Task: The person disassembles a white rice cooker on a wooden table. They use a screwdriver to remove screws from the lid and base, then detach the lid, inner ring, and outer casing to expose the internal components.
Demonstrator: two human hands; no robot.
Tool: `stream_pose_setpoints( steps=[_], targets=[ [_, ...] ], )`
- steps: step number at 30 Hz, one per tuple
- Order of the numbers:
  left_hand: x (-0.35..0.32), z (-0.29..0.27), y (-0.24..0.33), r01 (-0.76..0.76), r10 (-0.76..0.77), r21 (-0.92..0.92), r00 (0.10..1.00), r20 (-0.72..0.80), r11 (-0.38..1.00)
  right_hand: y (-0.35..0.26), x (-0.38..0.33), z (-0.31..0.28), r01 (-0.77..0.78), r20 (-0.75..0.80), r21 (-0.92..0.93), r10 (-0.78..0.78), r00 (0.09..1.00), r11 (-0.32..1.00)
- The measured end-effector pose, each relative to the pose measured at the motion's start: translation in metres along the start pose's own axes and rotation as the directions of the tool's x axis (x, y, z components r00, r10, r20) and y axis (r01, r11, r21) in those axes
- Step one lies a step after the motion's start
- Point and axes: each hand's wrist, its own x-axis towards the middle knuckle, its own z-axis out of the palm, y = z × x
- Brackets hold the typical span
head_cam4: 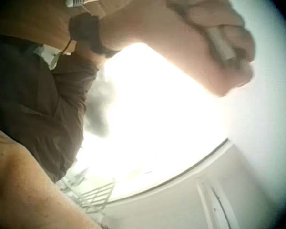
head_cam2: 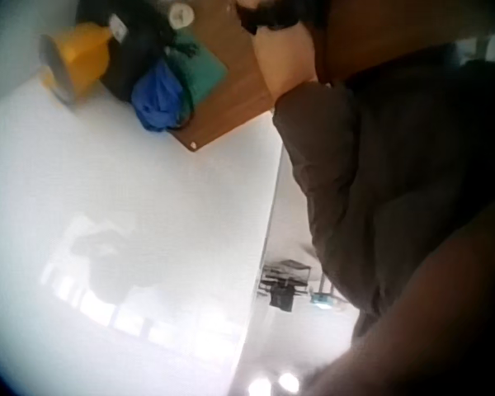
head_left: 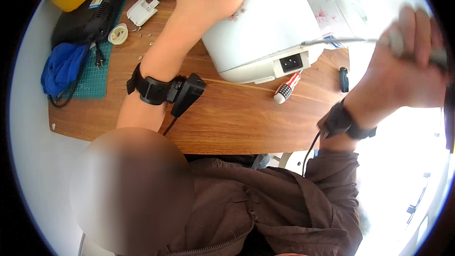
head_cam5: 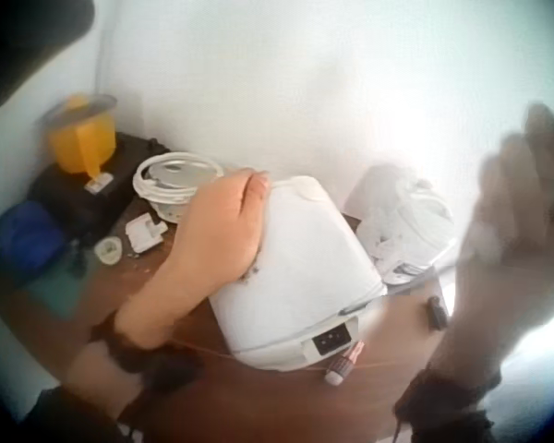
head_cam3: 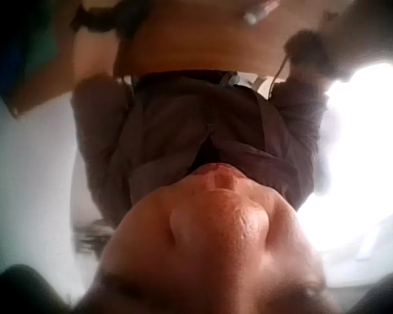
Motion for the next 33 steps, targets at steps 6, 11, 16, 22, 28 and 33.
stream_pose_setpoints(
  steps=[6,11,16,22,28,33],
  targets=[
    [-0.002,-0.008,0.009,0.154,-0.134,-0.141,0.981,0.143,0.978,0.001,-0.097,0.025,0.293,0.085,-0.131,-0.283,0.955,0.947],
    [0.002,-0.032,0.019,0.154,-0.029,-0.326,0.933,0.360,0.933,0.006,-0.115,0.022,0.439,0.122,-0.260,-0.422,0.898,0.860],
    [-0.001,-0.016,0.009,-0.083,0.110,-0.145,0.976,0.188,0.986,0.017,-0.104,0.007,0.543,0.263,-0.405,-0.475,0.840,0.736],
    [0.000,-0.015,0.007,0.096,-0.094,0.012,0.929,0.358,0.995,0.031,-0.090,-0.019,0.611,0.356,-0.292,-0.509,0.783,0.736],
    [-0.002,-0.004,-0.002,0.087,-0.068,-0.055,0.956,0.285,0.995,0.032,-0.096,-0.013,0.596,0.311,-0.234,-0.522,0.794,0.768],
    [-0.013,0.016,-0.006,-0.013,0.023,-0.123,0.997,0.076,0.992,0.033,-0.102,-0.007,0.593,0.295,-0.271,-0.521,0.801,0.758]
  ],
)
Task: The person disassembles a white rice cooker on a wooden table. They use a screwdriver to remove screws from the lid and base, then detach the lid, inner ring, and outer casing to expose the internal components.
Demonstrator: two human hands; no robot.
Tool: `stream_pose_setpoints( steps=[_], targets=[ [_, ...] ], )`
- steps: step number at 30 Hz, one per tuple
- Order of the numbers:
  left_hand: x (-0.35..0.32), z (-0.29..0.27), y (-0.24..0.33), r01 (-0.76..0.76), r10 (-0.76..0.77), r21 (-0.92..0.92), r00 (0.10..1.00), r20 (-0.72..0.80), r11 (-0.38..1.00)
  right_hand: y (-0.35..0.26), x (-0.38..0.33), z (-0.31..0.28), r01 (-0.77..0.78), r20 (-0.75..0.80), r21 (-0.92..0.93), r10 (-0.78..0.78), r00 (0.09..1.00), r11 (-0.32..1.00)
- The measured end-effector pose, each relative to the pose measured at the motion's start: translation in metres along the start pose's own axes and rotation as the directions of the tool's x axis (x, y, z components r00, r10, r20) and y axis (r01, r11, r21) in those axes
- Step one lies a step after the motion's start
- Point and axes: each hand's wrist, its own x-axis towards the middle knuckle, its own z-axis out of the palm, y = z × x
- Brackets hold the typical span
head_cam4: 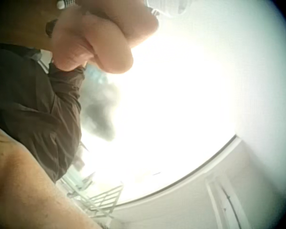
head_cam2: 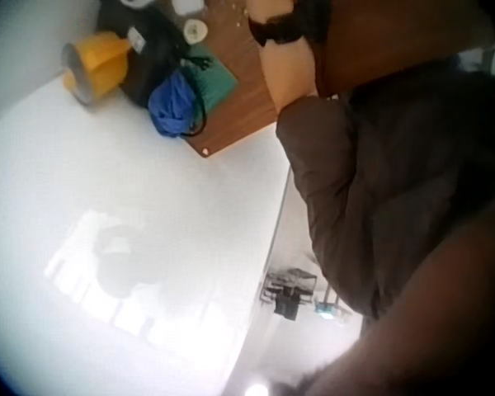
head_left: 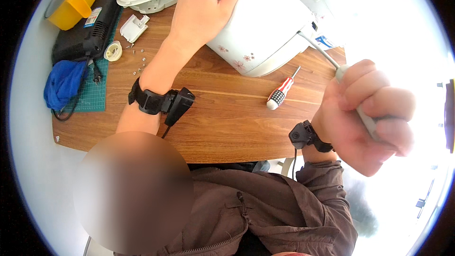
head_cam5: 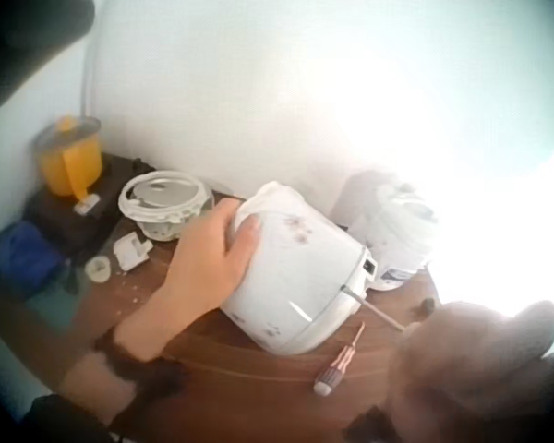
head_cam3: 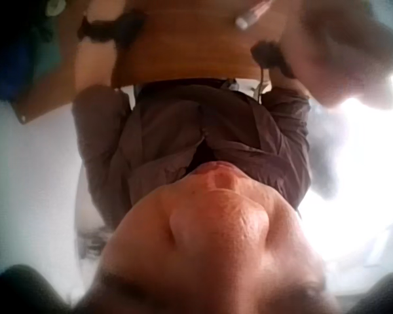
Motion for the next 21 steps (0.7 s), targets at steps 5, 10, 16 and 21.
stream_pose_setpoints(
  steps=[5,10,16,21],
  targets=[
    [-0.004,0.007,0.008,-0.026,0.026,-0.002,0.997,-0.078,1.000,0.004,0.018,-0.028,-0.180,-0.014,0.104,0.183,0.983,0.978],
    [-0.007,0.004,0.007,0.039,-0.050,-0.099,0.993,-0.111,0.994,0.041,-0.010,-0.025,-0.294,-0.178,0.236,0.339,0.924,0.926],
    [-0.008,0.007,0.003,0.004,-0.004,0.047,1.000,0.011,0.999,0.043,-0.005,-0.055,-0.268,-0.105,0.240,0.300,0.948,0.933],
    [-0.011,0.013,0.001,-0.031,0.035,0.056,0.997,-0.064,0.998,0.065,-0.027,-0.100,-0.172,-0.156,0.416,0.257,0.954,0.893]
  ],
)
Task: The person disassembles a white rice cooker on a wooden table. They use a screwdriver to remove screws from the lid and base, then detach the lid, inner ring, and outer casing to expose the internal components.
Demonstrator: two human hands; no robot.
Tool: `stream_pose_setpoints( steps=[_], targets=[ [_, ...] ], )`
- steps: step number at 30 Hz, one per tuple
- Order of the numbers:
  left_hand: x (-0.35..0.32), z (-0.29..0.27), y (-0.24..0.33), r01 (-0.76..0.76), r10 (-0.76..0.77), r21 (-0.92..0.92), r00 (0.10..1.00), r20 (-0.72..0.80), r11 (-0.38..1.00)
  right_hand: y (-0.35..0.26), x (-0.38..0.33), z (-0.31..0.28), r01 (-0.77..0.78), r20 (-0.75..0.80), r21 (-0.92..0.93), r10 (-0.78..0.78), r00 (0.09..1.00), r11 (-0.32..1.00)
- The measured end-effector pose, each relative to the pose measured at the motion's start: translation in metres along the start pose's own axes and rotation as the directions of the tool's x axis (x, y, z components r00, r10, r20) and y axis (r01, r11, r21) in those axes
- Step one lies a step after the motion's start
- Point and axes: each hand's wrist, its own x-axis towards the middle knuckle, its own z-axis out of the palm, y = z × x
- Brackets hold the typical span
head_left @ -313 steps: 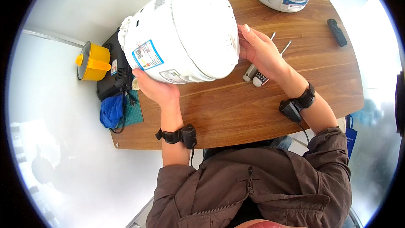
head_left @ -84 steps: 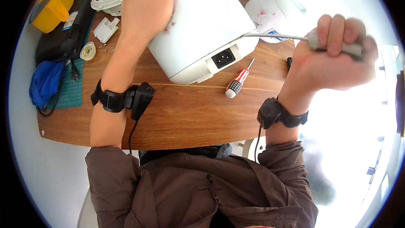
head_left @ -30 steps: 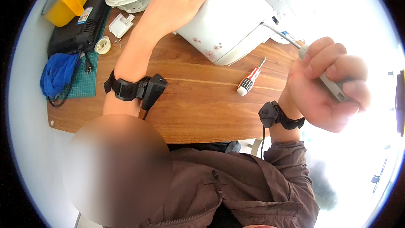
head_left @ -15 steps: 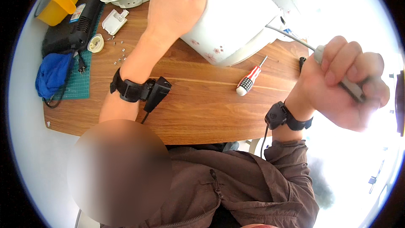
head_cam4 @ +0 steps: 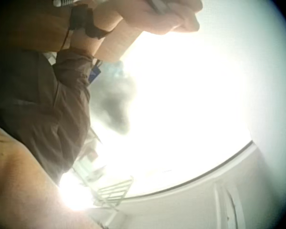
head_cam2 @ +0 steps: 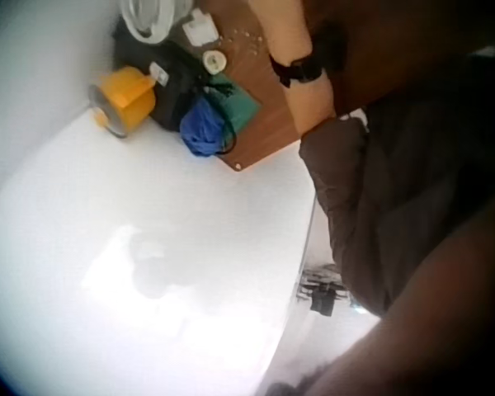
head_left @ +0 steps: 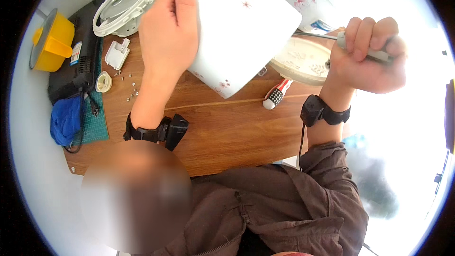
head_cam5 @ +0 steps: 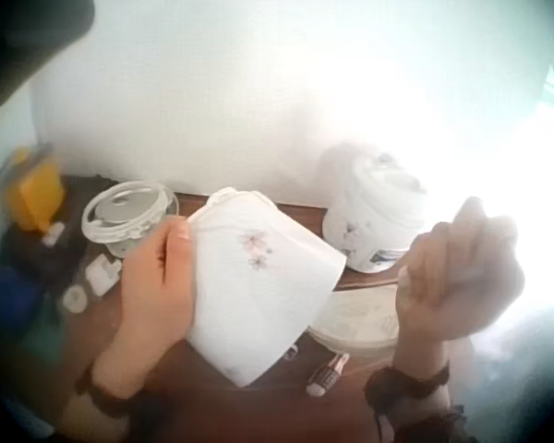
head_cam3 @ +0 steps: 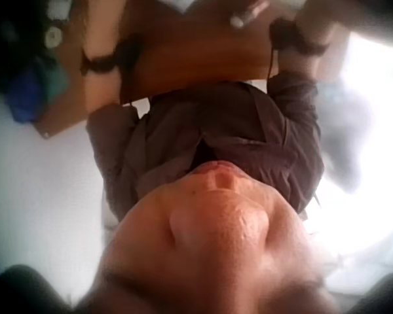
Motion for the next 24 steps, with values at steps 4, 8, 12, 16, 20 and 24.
stream_pose_setpoints(
  steps=[4,8,12,16,20,24],
  targets=[
    [0.003,0.002,-0.006,0.025,-0.025,0.007,1.000,0.007,1.000,-0.004,-0.014,-0.012,-0.034,-0.115,-0.069,0.026,0.993,0.997],
    [0.005,0.001,-0.014,0.063,-0.064,0.052,0.998,0.020,0.997,0.004,-0.036,-0.017,-0.078,-0.209,-0.129,0.049,0.977,0.989],
    [0.007,0.002,-0.022,0.098,-0.099,0.054,0.995,0.024,0.994,-0.005,-0.052,-0.033,-0.042,-0.340,-0.203,-0.031,0.940,0.978],
    [0.009,0.006,-0.031,0.070,-0.071,0.046,0.997,0.021,0.996,-0.050,-0.055,-0.047,-0.099,-0.400,-0.457,-0.105,0.910,0.884],
    [0.012,0.002,-0.028,0.053,-0.055,0.053,0.998,0.024,0.997,-0.099,-0.057,-0.042,-0.378,-0.373,-0.800,0.108,0.922,0.466],
    [0.010,0.004,-0.032,0.032,-0.033,0.060,0.999,0.023,0.998,-0.097,-0.082,-0.019,-0.242,-0.220,-0.970,0.468,0.856,-0.012]
  ],
)
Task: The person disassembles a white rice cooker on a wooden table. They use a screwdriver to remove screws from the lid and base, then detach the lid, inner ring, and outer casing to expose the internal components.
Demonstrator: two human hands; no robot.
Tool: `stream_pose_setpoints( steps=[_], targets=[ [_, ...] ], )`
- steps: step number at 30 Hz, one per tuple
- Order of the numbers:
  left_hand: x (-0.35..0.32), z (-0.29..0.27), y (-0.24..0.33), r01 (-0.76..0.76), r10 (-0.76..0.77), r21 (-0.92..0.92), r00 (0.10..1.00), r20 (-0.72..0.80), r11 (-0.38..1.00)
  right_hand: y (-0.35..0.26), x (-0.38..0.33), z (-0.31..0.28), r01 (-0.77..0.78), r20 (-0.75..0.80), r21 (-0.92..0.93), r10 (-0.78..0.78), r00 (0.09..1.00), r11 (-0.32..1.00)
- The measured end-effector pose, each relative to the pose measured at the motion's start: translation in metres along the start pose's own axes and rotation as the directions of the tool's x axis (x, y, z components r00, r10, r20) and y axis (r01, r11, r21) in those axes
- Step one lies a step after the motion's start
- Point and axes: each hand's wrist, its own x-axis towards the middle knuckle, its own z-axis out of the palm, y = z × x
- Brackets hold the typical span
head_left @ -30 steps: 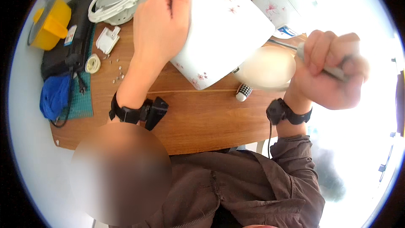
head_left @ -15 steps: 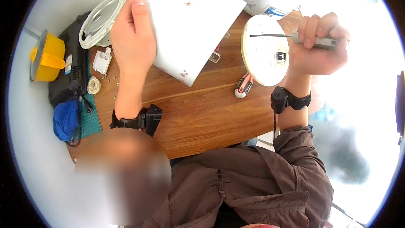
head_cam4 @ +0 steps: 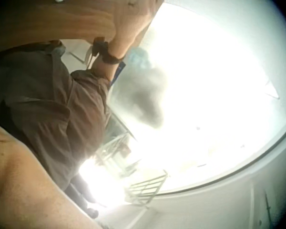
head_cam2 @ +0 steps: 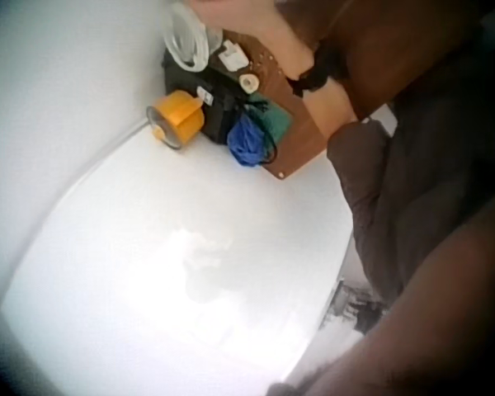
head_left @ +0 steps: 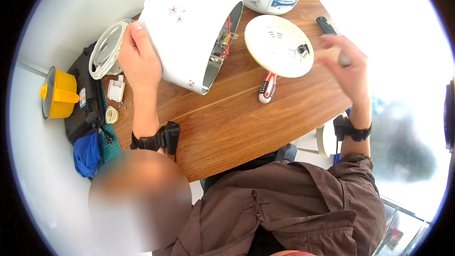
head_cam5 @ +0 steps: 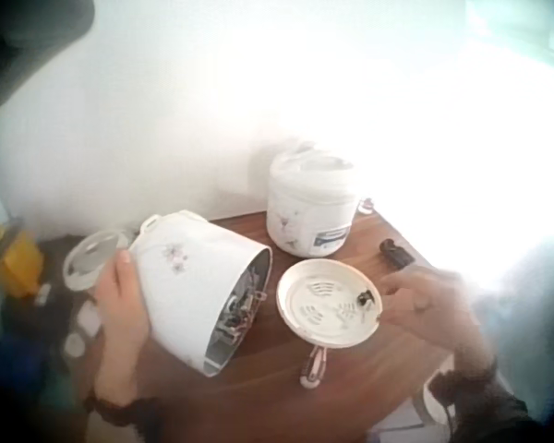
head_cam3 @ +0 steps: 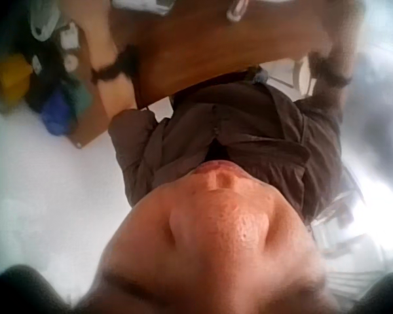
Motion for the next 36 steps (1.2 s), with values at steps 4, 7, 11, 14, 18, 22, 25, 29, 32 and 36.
stream_pose_setpoints(
  steps=[4,7,11,14,18,22,25,29,32,36],
  targets=[
    [-0.002,0.004,0.002,-0.040,0.040,0.005,0.999,-0.015,0.999,0.003,-0.039,0.029,-0.014,0.264,-0.150,0.054,0.963,0.989],
    [-0.002,0.004,0.004,-0.010,0.010,-0.013,1.000,0.005,1.000,0.013,-0.061,0.051,-0.054,0.307,-0.178,0.107,0.945,0.983],
    [-0.001,0.001,-0.003,-0.032,0.032,-0.042,0.999,0.005,0.999,0.026,-0.072,0.071,-0.023,0.211,-0.205,0.067,0.975,0.979],
    [-0.002,0.000,-0.003,-0.050,0.050,-0.017,0.999,-0.020,0.999,0.024,-0.071,0.069,-0.058,0.098,-0.206,0.080,0.992,0.977],
    [-0.001,-0.003,0.009,-0.020,0.020,-0.019,1.000,0.017,1.000,0.012,-0.071,0.049,-0.098,-0.077,-0.177,0.086,0.993,0.979],
    [-0.001,-0.008,0.014,-0.089,0.092,-0.076,0.995,0.033,0.993,-0.008,-0.065,0.030,-0.059,-0.202,-0.221,0.013,0.979,0.973],
    [-0.008,-0.001,0.013,-0.242,0.242,0.055,0.970,-0.005,0.969,-0.019,-0.064,0.026,-0.016,-0.258,-0.190,-0.034,0.966,0.982],
    [-0.013,-0.021,0.060,-0.513,0.538,0.213,0.840,-0.075,0.831,-0.050,-0.047,0.027,0.102,-0.280,-0.112,-0.130,0.951,0.989],
    [-0.015,-0.038,0.088,-0.792,0.814,0.280,0.578,0.059,0.543,-0.070,-0.028,0.028,0.192,-0.251,-0.102,-0.212,0.944,0.976],
    [-0.031,-0.044,0.097,-0.866,0.845,0.159,0.498,0.194,0.473,-0.086,-0.006,0.034,0.314,-0.269,-0.094,-0.328,0.906,0.945]
  ],
)
